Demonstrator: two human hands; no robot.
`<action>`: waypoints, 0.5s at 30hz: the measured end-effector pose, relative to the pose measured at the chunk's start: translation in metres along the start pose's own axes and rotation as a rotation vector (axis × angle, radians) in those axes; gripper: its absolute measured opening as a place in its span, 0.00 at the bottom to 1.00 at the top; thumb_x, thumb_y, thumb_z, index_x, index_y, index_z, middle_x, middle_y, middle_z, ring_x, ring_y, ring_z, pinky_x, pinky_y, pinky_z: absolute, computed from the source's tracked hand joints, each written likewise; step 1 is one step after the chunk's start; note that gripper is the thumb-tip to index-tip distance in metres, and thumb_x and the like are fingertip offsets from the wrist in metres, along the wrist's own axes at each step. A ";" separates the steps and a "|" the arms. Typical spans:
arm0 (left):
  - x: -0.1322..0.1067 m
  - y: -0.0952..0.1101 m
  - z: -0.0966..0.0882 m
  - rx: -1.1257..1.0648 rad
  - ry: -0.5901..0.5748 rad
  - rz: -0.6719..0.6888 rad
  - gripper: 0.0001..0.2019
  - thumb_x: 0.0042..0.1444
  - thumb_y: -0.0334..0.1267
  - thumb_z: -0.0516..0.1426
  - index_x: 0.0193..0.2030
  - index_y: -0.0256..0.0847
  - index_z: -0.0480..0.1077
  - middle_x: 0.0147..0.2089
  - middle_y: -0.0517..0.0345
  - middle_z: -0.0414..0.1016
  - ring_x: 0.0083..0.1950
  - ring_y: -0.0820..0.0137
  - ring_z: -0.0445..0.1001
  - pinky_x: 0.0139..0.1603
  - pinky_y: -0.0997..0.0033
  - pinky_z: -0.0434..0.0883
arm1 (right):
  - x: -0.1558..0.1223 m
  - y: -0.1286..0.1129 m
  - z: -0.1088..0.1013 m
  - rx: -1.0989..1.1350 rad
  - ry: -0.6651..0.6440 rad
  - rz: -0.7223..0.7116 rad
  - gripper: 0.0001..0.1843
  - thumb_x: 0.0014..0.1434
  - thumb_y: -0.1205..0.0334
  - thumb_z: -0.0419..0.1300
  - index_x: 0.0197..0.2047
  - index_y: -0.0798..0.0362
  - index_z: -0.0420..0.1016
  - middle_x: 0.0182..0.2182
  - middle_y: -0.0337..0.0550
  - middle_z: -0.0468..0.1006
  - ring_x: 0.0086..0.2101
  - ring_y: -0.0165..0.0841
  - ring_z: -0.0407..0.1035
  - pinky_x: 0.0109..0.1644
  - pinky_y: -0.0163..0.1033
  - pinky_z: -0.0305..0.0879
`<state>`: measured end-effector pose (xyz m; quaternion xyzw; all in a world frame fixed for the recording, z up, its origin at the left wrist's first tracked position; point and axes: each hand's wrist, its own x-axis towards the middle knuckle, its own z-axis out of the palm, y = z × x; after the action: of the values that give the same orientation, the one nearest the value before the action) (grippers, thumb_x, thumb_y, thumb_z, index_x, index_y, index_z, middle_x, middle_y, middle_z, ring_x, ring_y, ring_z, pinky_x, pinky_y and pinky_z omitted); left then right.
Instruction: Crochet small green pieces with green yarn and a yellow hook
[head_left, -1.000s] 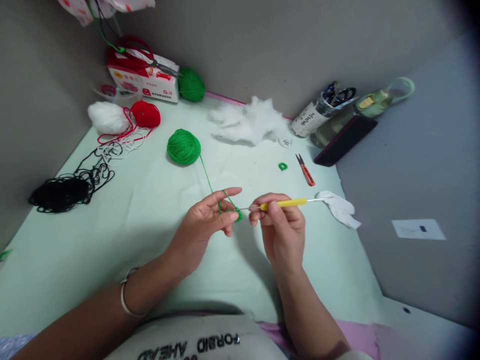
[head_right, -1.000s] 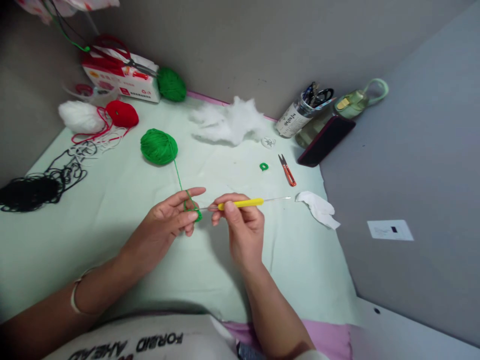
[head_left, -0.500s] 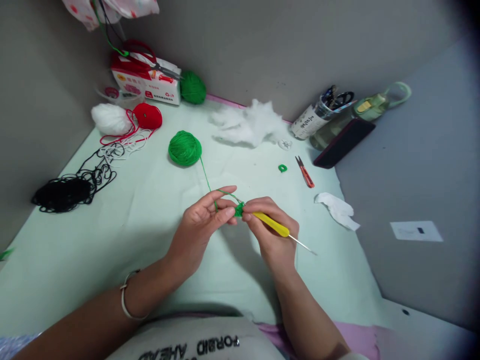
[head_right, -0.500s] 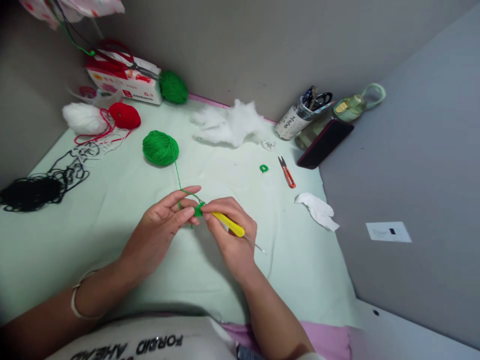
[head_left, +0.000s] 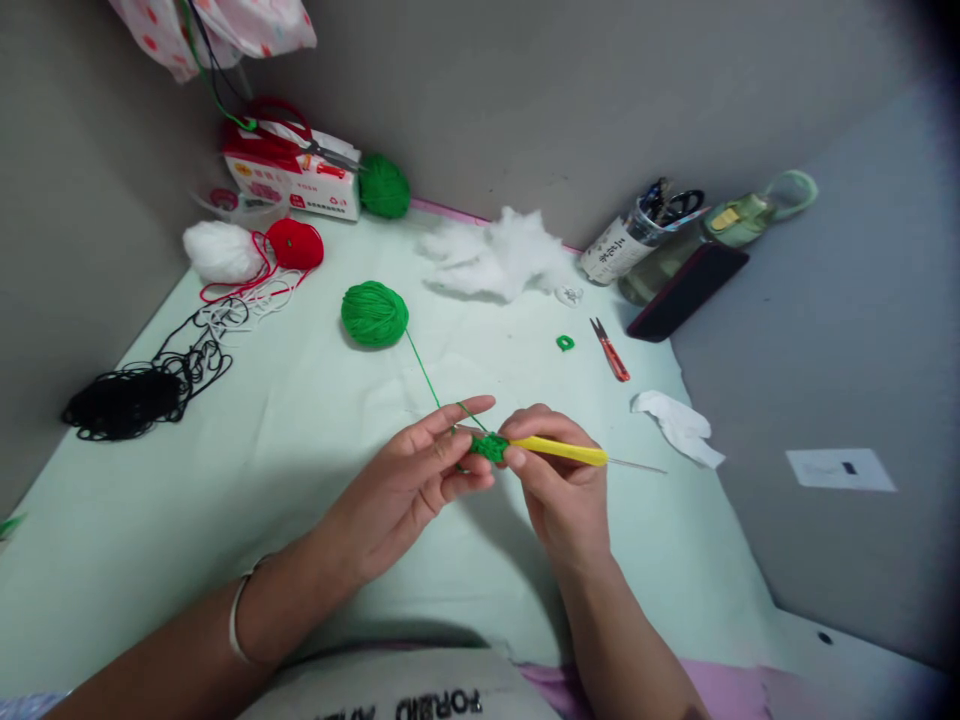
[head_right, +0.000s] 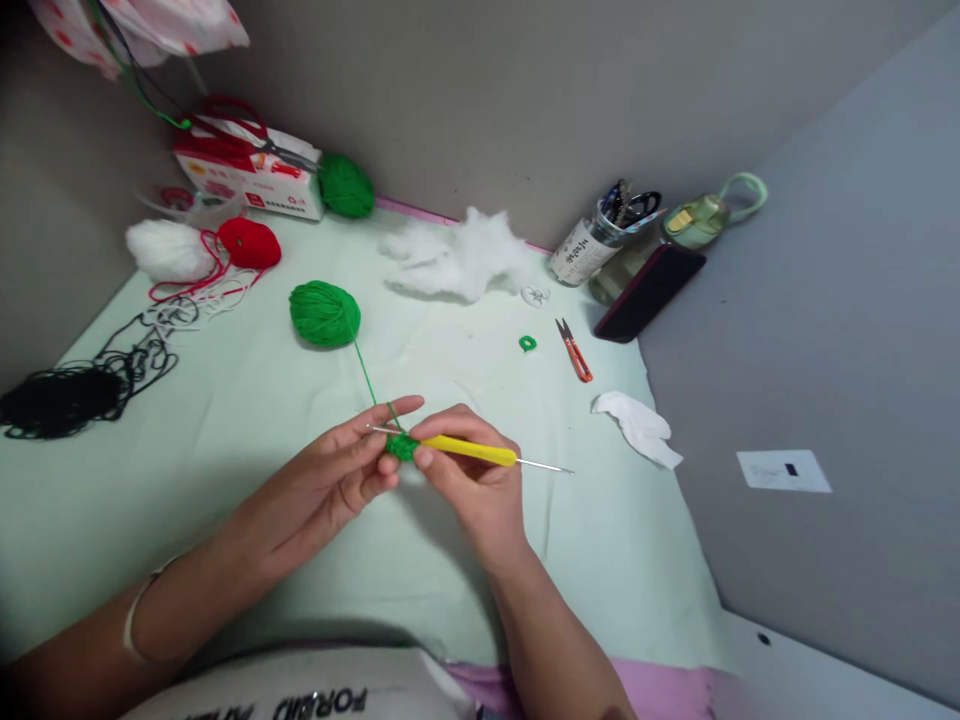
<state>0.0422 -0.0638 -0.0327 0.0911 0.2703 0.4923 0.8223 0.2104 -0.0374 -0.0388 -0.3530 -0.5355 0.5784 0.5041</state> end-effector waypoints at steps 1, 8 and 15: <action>-0.004 0.000 0.005 0.021 -0.044 0.020 0.15 0.60 0.34 0.65 0.54 0.44 0.78 0.35 0.61 0.78 0.33 0.80 0.79 0.40 0.82 0.75 | -0.001 -0.003 -0.001 0.028 -0.030 -0.028 0.07 0.59 0.65 0.69 0.40 0.44 0.83 0.33 0.38 0.77 0.32 0.30 0.70 0.36 0.37 0.67; -0.008 -0.002 0.008 0.274 -0.027 0.150 0.22 0.55 0.33 0.69 0.56 0.53 0.77 0.32 0.67 0.76 0.35 0.78 0.78 0.43 0.78 0.72 | 0.000 -0.008 -0.001 0.047 -0.128 0.010 0.06 0.61 0.62 0.67 0.43 0.45 0.82 0.31 0.38 0.75 0.29 0.29 0.69 0.30 0.36 0.68; 0.001 -0.004 -0.001 0.391 0.133 0.272 0.23 0.54 0.32 0.69 0.56 0.47 0.75 0.33 0.67 0.75 0.35 0.79 0.72 0.40 0.79 0.69 | -0.002 -0.002 0.006 -0.518 0.007 -0.336 0.11 0.62 0.73 0.64 0.43 0.47 0.81 0.33 0.41 0.79 0.34 0.33 0.74 0.38 0.39 0.71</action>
<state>0.0456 -0.0652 -0.0356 0.2512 0.3994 0.5418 0.6955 0.2059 -0.0407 -0.0359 -0.3783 -0.7144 0.3297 0.4877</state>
